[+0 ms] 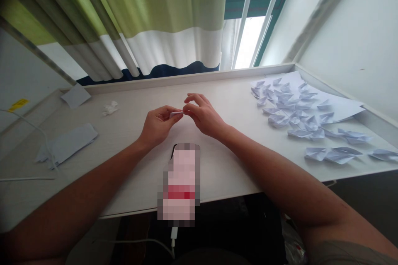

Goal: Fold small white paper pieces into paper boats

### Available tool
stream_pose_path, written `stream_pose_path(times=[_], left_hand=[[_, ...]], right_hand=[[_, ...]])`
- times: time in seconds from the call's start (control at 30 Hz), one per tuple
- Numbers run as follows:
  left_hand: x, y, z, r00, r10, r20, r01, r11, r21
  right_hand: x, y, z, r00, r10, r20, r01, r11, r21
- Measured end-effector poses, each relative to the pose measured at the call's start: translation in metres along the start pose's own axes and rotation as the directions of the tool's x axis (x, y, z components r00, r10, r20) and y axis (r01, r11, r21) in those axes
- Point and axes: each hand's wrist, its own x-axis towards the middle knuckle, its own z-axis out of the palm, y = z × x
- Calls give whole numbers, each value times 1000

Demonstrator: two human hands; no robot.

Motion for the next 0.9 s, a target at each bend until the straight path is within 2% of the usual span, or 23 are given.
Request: stream_pose_path(times=[0.07,0.17,0.27,0.4,0.5,0.57,0.6,0.73,0.9], left_hand=[[0,0,0,1000,8,-8,-8,1000,1],[0,1,0,999,24,-34,-26,998,-50],[2,2,0,998,13,-63,-23,987,-158],[3,1,0,998,-18,-65,5,980,-198],[3,-1,-1,999,-26,-45,18,983,-182],[3,-1,-1,1000,-12,-24,8,988,-156],[3,-1,-1,1000,-2,-16,0,989,-148],[2,2,0,999,39,-11,-40,991,-127],[0,6,-2,995,99,3,-99,995,5]], right_hand=[[0,-2,0,999,33,3,-34,999,30],[2,-8,-1,988,156,-18,-152,978,142],[2,-10,0,951,308,-18,-285,898,336],[2,-6,1,882,448,143,-441,682,583],[3,-5,0,836,471,280,-501,451,739],[4,-6,-1,827,467,312,-504,370,781],[5,-8,-1,831,465,305,-496,369,786],[6,-13,1,854,473,217,-448,458,768],[5,-13,3,858,476,193,-446,505,739]])
